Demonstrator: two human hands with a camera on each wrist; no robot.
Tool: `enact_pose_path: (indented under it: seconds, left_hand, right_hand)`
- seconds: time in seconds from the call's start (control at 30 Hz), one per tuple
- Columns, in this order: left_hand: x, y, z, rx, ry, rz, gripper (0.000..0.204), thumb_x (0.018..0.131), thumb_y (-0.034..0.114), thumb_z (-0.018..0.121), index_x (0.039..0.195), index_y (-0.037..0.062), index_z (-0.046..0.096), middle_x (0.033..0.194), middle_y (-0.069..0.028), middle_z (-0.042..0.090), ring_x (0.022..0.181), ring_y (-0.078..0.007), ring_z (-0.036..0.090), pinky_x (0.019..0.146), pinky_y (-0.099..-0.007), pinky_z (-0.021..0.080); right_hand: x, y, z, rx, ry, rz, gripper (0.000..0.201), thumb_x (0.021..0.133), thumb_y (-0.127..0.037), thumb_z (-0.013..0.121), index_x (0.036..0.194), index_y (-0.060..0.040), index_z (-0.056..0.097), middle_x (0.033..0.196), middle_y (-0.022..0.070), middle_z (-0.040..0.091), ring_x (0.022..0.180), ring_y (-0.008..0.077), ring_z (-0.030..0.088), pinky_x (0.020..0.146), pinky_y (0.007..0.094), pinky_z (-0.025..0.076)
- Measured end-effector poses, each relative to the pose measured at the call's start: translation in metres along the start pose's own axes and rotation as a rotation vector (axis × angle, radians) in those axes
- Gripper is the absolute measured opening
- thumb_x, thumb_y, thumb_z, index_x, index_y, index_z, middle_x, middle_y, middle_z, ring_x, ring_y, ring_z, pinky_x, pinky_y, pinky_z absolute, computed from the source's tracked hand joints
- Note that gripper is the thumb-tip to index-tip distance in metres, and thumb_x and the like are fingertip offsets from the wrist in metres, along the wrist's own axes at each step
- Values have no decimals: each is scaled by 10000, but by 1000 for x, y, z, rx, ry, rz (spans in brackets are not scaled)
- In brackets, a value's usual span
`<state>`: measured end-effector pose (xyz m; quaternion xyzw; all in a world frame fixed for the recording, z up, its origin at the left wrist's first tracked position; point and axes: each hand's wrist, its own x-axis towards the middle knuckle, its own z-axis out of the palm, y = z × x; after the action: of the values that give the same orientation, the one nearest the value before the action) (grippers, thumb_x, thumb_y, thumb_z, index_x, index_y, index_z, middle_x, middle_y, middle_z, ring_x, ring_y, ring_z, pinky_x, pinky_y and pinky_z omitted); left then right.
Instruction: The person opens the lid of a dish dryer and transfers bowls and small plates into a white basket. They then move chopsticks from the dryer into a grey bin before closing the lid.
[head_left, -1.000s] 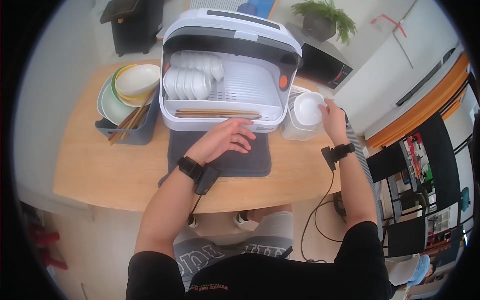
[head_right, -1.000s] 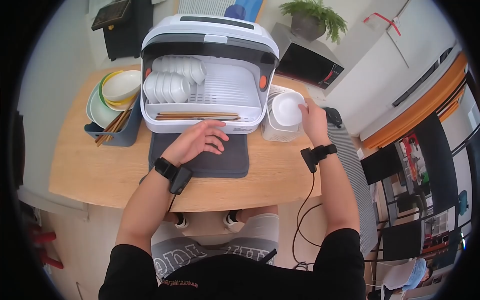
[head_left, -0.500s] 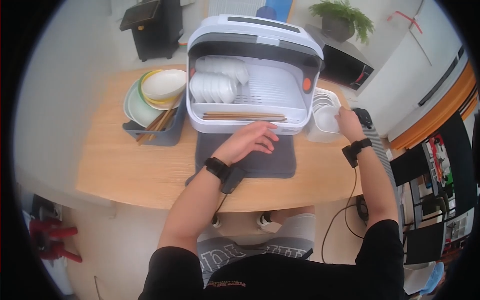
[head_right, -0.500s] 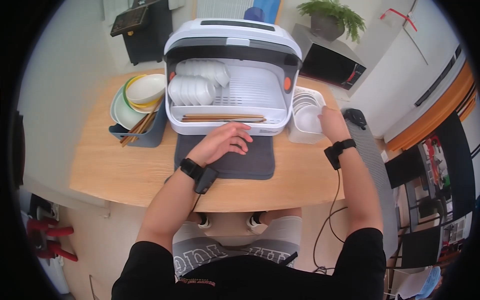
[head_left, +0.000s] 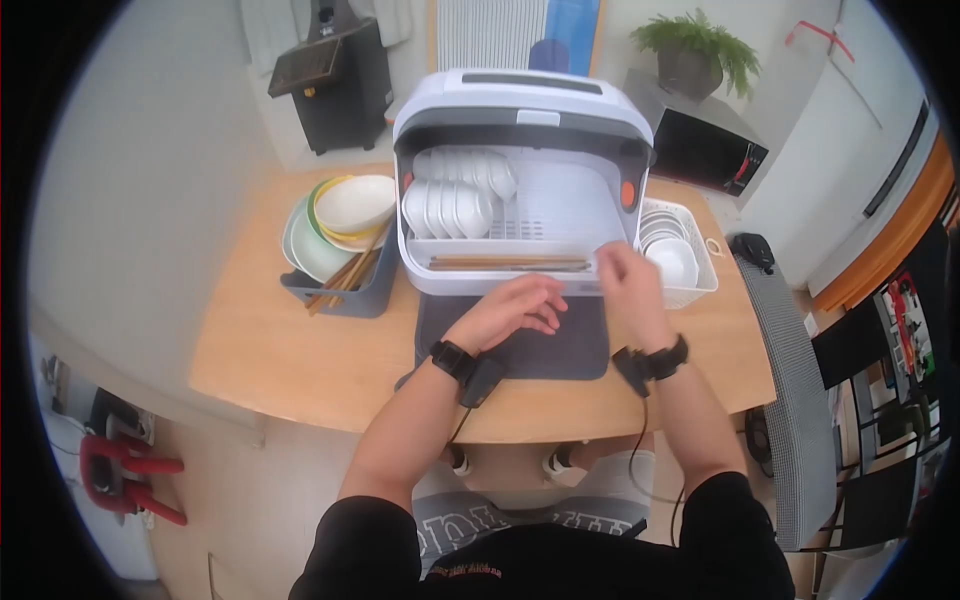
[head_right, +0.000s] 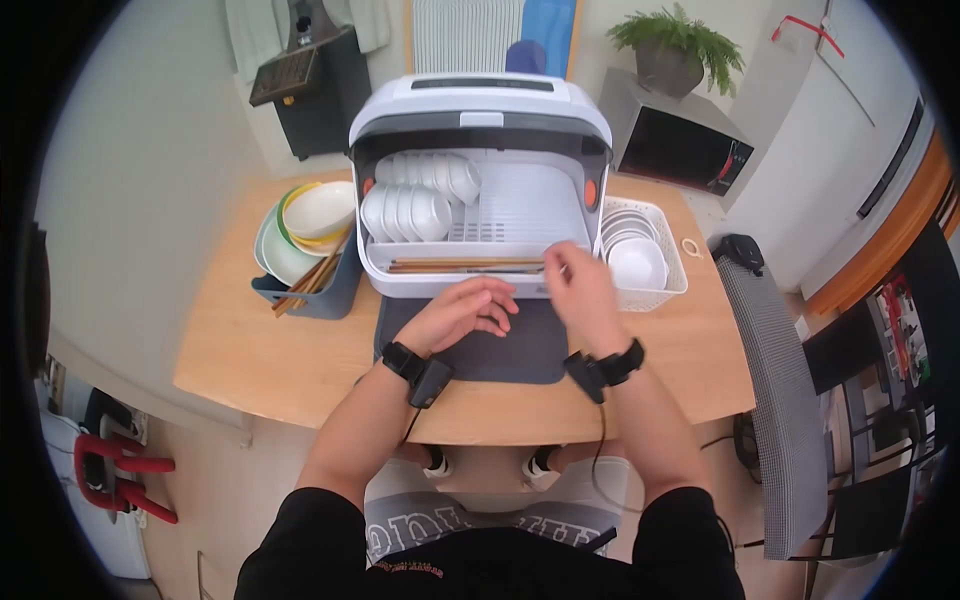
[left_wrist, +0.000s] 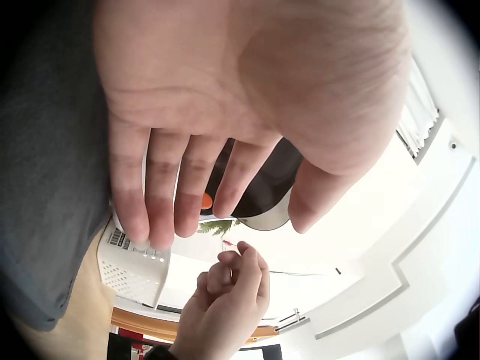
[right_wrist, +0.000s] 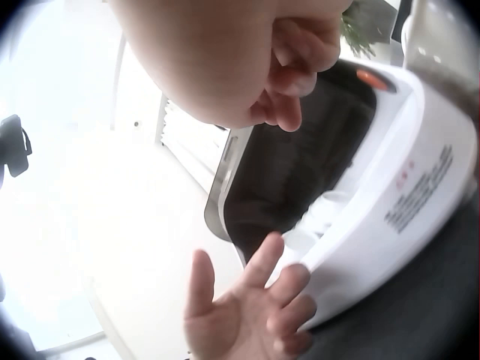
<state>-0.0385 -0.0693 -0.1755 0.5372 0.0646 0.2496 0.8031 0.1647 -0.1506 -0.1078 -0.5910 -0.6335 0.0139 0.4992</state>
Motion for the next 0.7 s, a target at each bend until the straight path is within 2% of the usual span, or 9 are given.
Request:
enact_pose_path:
  seconds: [0.1,0.3,0.37,0.4,0.43,0.5,0.6,0.67,0.7]
  left_hand:
    - [-4,0,-1,15,23,-1,360,1011,238,509,1284,3,518,1147,-141,598,975,-208,624,871,-362,521]
    - [-9,16,12,167,115,27,299,981,195,573,1205,-2,571,1128,-134,619,971,-213,626,874,-351,511]
    - [-6,27,18,387,328,149,243,965,160,598,1145,-2,607,1113,-109,631,963,-199,627,887,-333,502]
    - [-4,36,19,591,448,116,239,902,108,663,1110,-4,625,1079,-103,645,972,-243,631,905,-329,495]
    - [-2,52,26,599,436,102,239,902,108,663,1110,-4,625,1079,-103,645,972,-243,631,905,-329,495]
    - [4,86,29,1487,397,301,320,823,66,715,1128,27,626,1136,-135,619,1062,-311,597,946,-351,474]
    - [16,121,-3,1761,348,230,453,751,77,757,1187,96,633,1267,-161,541,1194,-363,504,1016,-402,424]
    - [26,141,-24,2069,247,-114,579,719,141,791,1269,188,614,1428,-162,423,1320,-366,400,1081,-430,361]
    - [30,149,-29,2075,239,-118,579,719,141,791,1269,188,614,1428,-162,423,1320,-366,400,1081,-430,361]
  right_hand:
    - [-12,6,31,112,24,24,80,894,-83,630,923,-8,631,711,116,628,598,203,621,554,306,475]
    - [-28,19,45,236,73,36,87,890,-95,648,926,-17,633,724,123,645,594,207,623,549,310,476]
    - [-32,21,43,227,-5,43,85,892,-100,646,921,-23,631,715,117,649,593,218,626,548,320,478]
    - [-33,23,41,235,-16,52,83,893,-105,642,920,-28,631,703,110,648,595,230,628,548,330,479]
    - [-34,24,40,239,-3,66,83,893,-105,642,920,-28,631,703,110,648,595,230,628,548,330,479]
    - [-33,25,40,272,-17,91,81,895,-108,637,919,-30,632,705,115,651,600,242,630,555,337,481]
    - [-34,26,42,306,-22,100,83,895,-108,634,921,-29,633,709,120,654,603,260,628,565,349,485]
    - [-34,25,41,324,-16,101,83,895,-106,633,921,-28,632,713,123,656,610,267,631,572,356,489]
    - [-33,24,40,333,-14,96,82,894,-104,632,921,-26,632,717,126,659,617,275,634,580,363,493]
